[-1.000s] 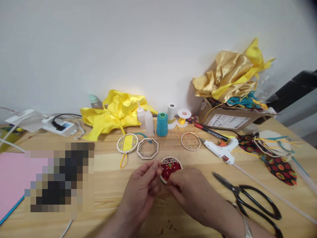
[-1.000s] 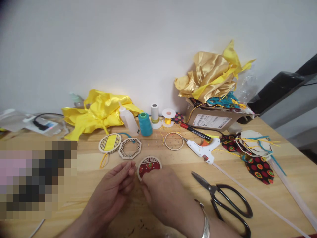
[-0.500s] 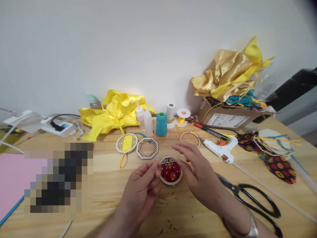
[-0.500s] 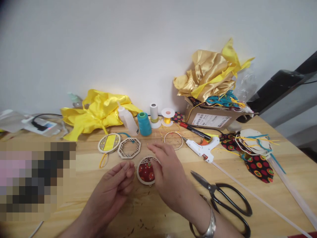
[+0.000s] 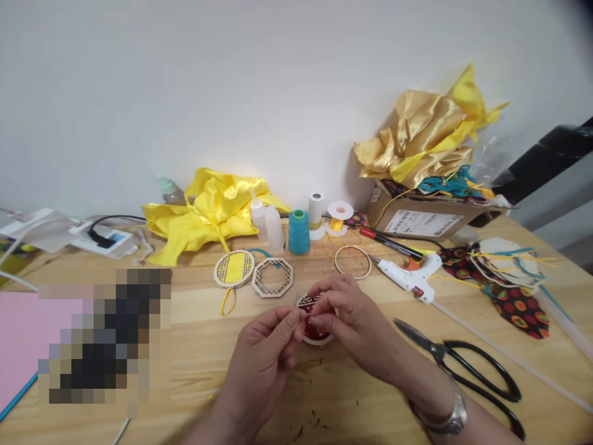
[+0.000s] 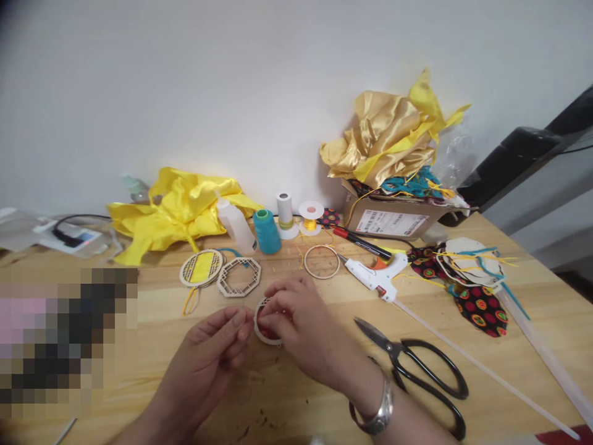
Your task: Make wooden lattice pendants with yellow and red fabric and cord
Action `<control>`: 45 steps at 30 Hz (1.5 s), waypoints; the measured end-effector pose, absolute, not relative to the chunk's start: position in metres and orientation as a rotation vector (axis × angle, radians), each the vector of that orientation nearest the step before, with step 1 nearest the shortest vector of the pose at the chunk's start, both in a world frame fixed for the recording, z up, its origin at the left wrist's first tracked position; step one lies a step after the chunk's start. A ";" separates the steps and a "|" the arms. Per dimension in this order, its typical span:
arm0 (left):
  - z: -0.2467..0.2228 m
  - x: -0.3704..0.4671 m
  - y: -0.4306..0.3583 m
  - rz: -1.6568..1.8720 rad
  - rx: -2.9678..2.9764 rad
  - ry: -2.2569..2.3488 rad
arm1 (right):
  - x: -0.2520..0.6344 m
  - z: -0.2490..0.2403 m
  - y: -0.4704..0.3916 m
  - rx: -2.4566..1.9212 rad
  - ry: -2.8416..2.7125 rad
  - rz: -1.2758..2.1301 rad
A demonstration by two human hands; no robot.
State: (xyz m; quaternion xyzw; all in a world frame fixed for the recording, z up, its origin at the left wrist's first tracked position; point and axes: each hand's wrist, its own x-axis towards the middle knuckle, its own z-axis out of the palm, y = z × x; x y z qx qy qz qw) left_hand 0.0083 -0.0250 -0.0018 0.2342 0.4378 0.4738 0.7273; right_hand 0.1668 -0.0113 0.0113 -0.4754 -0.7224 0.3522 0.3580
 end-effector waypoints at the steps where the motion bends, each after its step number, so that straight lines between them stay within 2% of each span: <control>1: -0.002 0.009 -0.025 1.054 0.518 0.986 | 0.169 0.012 -0.010 -1.231 -1.835 0.908; 10: -0.005 0.008 -0.025 1.051 0.629 1.134 | 0.178 0.017 -0.006 -1.318 -1.777 0.899; 15: -0.001 0.008 -0.023 1.062 0.687 1.215 | 0.181 0.020 -0.007 -1.240 -1.862 0.704; 22: 0.005 0.006 -0.023 1.094 0.673 1.217 | 0.177 0.031 -0.018 -0.913 -2.332 0.535; 28: -0.004 0.005 -0.029 0.964 0.814 1.145 | 0.174 0.024 -0.017 -0.928 -2.298 0.277; 45: 0.003 0.005 -0.031 0.963 0.976 1.129 | 0.175 0.018 -0.008 -1.026 -2.152 0.340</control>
